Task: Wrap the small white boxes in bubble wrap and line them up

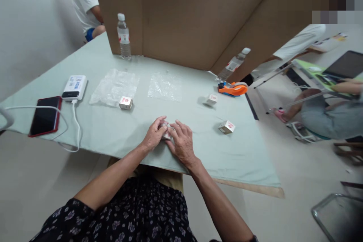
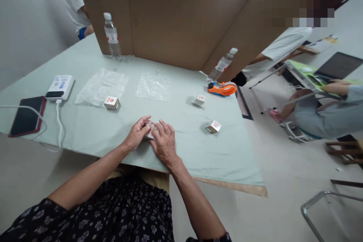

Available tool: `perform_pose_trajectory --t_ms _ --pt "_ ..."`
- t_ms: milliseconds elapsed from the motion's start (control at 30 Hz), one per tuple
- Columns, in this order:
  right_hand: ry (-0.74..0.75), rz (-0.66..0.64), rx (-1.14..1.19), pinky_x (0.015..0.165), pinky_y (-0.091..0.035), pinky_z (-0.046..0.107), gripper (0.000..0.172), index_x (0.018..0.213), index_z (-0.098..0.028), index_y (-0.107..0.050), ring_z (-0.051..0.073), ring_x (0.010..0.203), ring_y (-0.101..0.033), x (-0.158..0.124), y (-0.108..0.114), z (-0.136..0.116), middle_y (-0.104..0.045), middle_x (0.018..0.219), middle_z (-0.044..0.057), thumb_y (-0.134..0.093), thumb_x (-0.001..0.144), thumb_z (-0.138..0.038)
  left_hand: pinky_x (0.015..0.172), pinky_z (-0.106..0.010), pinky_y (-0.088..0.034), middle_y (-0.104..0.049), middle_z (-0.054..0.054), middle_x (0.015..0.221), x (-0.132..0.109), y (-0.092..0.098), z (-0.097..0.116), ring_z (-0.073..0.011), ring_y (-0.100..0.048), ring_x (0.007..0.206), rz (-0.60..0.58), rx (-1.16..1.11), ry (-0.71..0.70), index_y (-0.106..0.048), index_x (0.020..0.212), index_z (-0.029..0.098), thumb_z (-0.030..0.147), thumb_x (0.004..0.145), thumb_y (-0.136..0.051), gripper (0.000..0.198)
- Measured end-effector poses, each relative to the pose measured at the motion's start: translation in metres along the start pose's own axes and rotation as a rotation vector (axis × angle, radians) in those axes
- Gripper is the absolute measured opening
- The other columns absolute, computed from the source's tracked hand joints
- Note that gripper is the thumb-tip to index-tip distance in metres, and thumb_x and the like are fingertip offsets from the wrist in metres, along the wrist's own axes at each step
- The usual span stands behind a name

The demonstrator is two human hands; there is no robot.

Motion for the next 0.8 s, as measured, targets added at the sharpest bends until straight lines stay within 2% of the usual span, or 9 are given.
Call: perform_pose_trajectory --t_ms 100,200,300,400,500,567,667,800 --pt "-0.008 -0.028 0.022 0.111 -0.025 0.047 0.032 0.115 -0.021 -0.059 0.029 0.13 -0.049 0.005 0.007 0.001 -0.069 0.118 0.01 -0.066 0.084 -0.021 0.09 -0.03 -0.05 -0.064 -0.007 0.11 0.004 -0.006 -0.002 -0.0151 -0.062 0.094 0.063 0.055 -0.001 -0.058 0.125 0.016 0.025 0.085 -0.061 0.041" --pt "-0.045 -0.017 0.074 0.109 -0.029 0.045 0.03 0.112 -0.021 -0.059 0.028 0.124 -0.054 0.005 0.02 0.016 -0.07 0.115 0.008 -0.066 0.083 -0.02 0.095 -0.035 -0.049 -0.064 -0.011 0.117 0.005 -0.013 -0.001 -0.02 -0.062 0.106 0.034 0.124 -0.032 -0.054 0.131 0.016 0.032 0.088 -0.059 0.047" --pt "-0.128 0.045 0.072 0.101 -0.036 0.043 0.023 0.106 -0.023 -0.059 0.028 0.119 -0.057 0.002 0.037 0.058 -0.07 0.113 0.009 -0.065 0.084 -0.022 0.106 -0.044 -0.043 -0.059 -0.013 0.131 0.003 -0.013 0.001 -0.0253 -0.055 0.121 0.016 0.353 -0.164 -0.049 0.138 0.019 0.037 0.089 -0.058 0.053" --pt "-0.236 0.081 0.005 0.096 -0.039 0.043 0.023 0.105 -0.021 -0.059 0.03 0.116 -0.058 0.003 0.049 0.119 -0.069 0.112 0.011 -0.064 0.082 -0.022 0.112 -0.052 -0.036 -0.057 -0.013 0.133 -0.004 -0.008 0.0 -0.0287 -0.049 0.126 0.029 0.672 -0.377 -0.053 0.134 0.019 0.029 0.086 -0.057 0.049" --pt "-0.321 0.001 -0.053 0.094 -0.04 0.042 0.023 0.103 -0.021 -0.06 0.031 0.116 -0.058 0.008 0.049 0.176 -0.07 0.11 0.011 -0.064 0.08 -0.02 0.111 -0.054 -0.038 -0.058 -0.014 0.129 -0.011 -0.006 -0.007 -0.0297 -0.047 0.125 0.023 0.87 -0.534 -0.056 0.13 0.017 0.018 0.084 -0.055 0.046" --pt "-0.362 -0.05 -0.073 0.092 -0.04 0.043 0.024 0.102 -0.021 -0.06 0.031 0.117 -0.057 0.012 0.045 0.203 -0.069 0.113 0.012 -0.064 0.079 -0.02 0.11 -0.054 -0.04 -0.058 -0.014 0.128 -0.013 -0.007 -0.01 -0.0296 -0.047 0.125 0.023 0.938 -0.587 -0.057 0.126 0.017 0.015 0.083 -0.054 0.043" --pt "-0.393 -0.099 -0.085 0.093 -0.04 0.043 0.028 0.105 -0.021 -0.061 0.032 0.121 -0.055 0.016 0.038 0.228 -0.068 0.118 0.013 -0.064 0.078 -0.018 0.109 -0.052 -0.042 -0.059 -0.013 0.126 -0.015 -0.009 -0.011 -0.0287 -0.048 0.124 0.019 0.986 -0.614 -0.059 0.122 0.017 0.013 0.084 -0.054 0.039" --pt "-0.376 -0.133 -0.106 0.094 -0.038 0.045 0.03 0.108 -0.021 -0.062 0.032 0.126 -0.051 0.016 0.032 0.242 -0.068 0.12 0.012 -0.062 0.078 -0.015 0.108 -0.052 -0.043 -0.059 -0.013 0.125 -0.016 -0.009 -0.009 -0.028 -0.048 0.123 0.017 0.999 -0.612 -0.059 0.12 0.017 0.01 0.084 -0.053 0.037"
Point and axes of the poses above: each hand's wrist, its own x-axis towards the middle knuckle, its own y-axis out of the back of the hand, z = x × y, the point moved 3 cm from there along x, towards the middle knuckle
